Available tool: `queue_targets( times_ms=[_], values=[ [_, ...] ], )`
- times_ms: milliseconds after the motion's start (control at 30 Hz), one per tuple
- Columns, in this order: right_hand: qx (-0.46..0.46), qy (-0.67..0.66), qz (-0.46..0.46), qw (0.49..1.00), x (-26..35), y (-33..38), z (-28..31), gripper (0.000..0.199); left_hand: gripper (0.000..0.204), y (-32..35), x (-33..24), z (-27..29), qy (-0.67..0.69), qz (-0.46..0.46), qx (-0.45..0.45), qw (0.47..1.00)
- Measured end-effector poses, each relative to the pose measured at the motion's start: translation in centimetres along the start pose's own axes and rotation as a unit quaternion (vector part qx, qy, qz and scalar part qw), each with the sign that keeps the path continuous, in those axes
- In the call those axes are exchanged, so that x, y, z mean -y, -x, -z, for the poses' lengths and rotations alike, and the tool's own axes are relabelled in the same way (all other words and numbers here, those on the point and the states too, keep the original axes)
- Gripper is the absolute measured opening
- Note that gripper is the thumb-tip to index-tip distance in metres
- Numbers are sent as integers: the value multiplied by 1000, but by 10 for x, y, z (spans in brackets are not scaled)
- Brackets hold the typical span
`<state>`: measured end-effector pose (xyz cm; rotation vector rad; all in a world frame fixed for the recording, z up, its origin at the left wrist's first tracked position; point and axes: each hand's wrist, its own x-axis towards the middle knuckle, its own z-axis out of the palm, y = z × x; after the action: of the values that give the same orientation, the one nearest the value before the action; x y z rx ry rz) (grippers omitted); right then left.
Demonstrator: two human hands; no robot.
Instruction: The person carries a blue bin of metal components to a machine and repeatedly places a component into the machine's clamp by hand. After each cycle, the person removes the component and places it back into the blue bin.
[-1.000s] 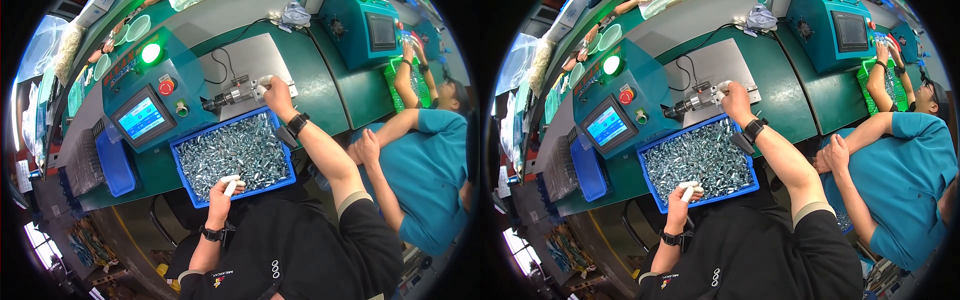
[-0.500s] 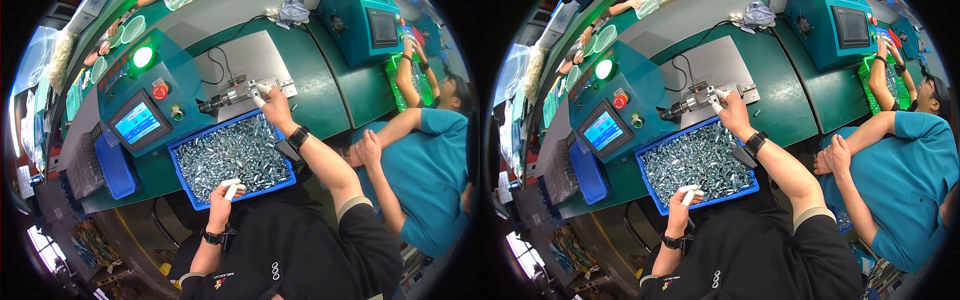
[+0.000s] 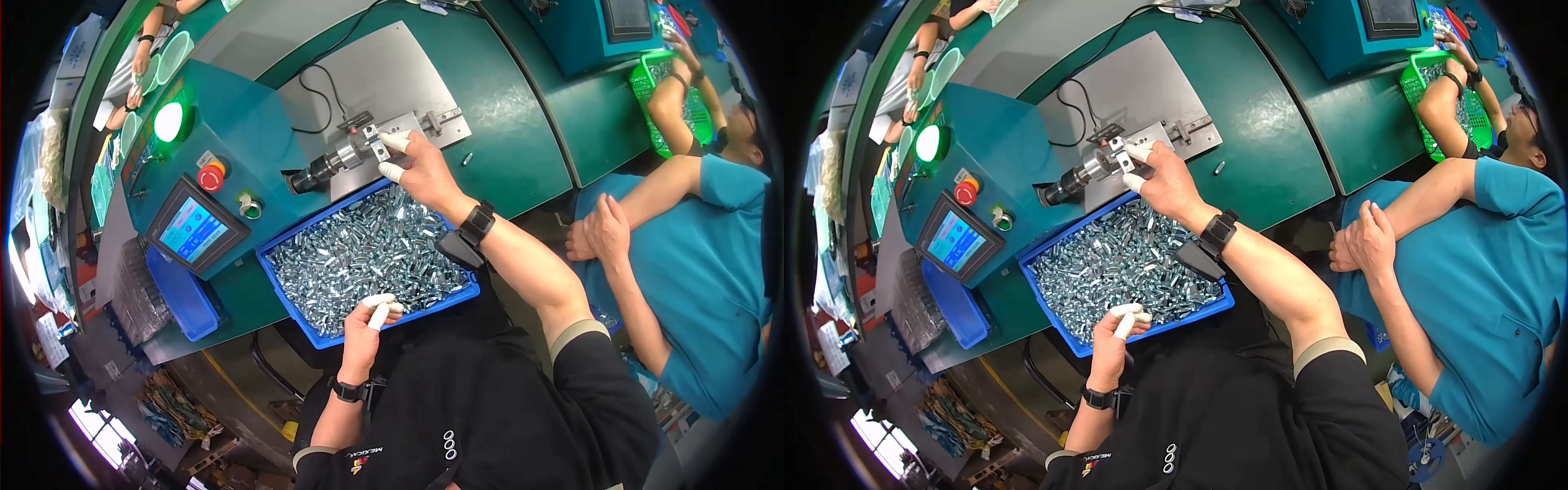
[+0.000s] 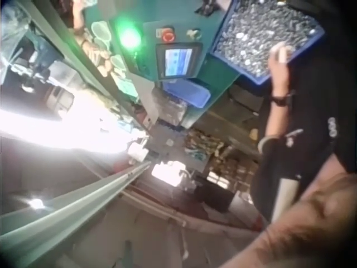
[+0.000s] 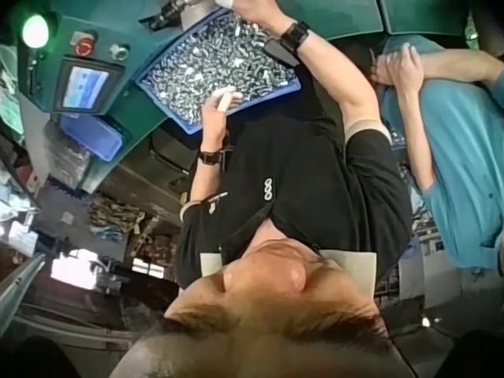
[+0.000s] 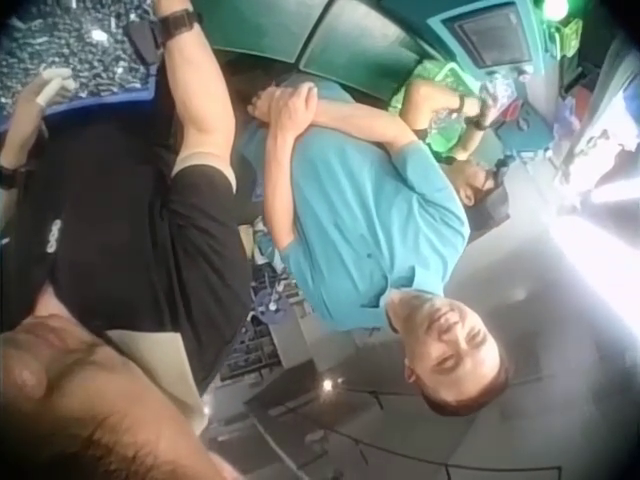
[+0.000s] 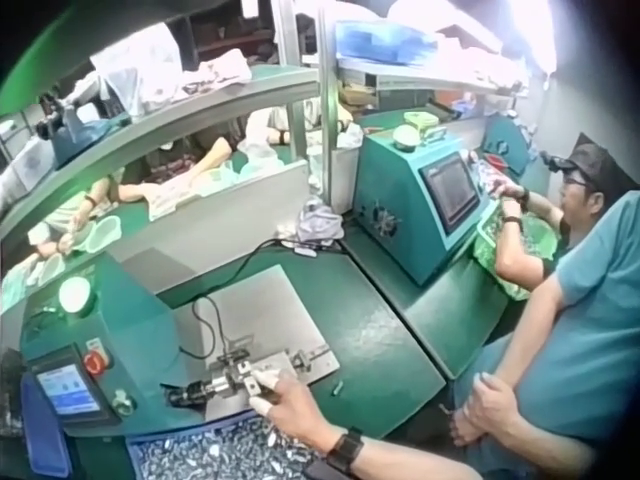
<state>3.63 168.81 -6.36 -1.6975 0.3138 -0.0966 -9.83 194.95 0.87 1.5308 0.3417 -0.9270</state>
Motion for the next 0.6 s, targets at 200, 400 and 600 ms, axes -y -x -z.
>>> queue_targets(
  times_ms=[200, 400, 600],
  values=[
    [22, -16, 2, 1000, 4, -2, 4, 51, 24, -7, -3, -4, -4, 11, 8, 1000],
    [44, -21, -5, 999, 7, -3, 2, 49, 24, -10, -4, -4, -7, 15, 11, 1000],
    [49, -9, 16, 999, -2, -5, -4, 48, 25, -11, -1, -2, -10, 15, 11, 1000]
  ],
)
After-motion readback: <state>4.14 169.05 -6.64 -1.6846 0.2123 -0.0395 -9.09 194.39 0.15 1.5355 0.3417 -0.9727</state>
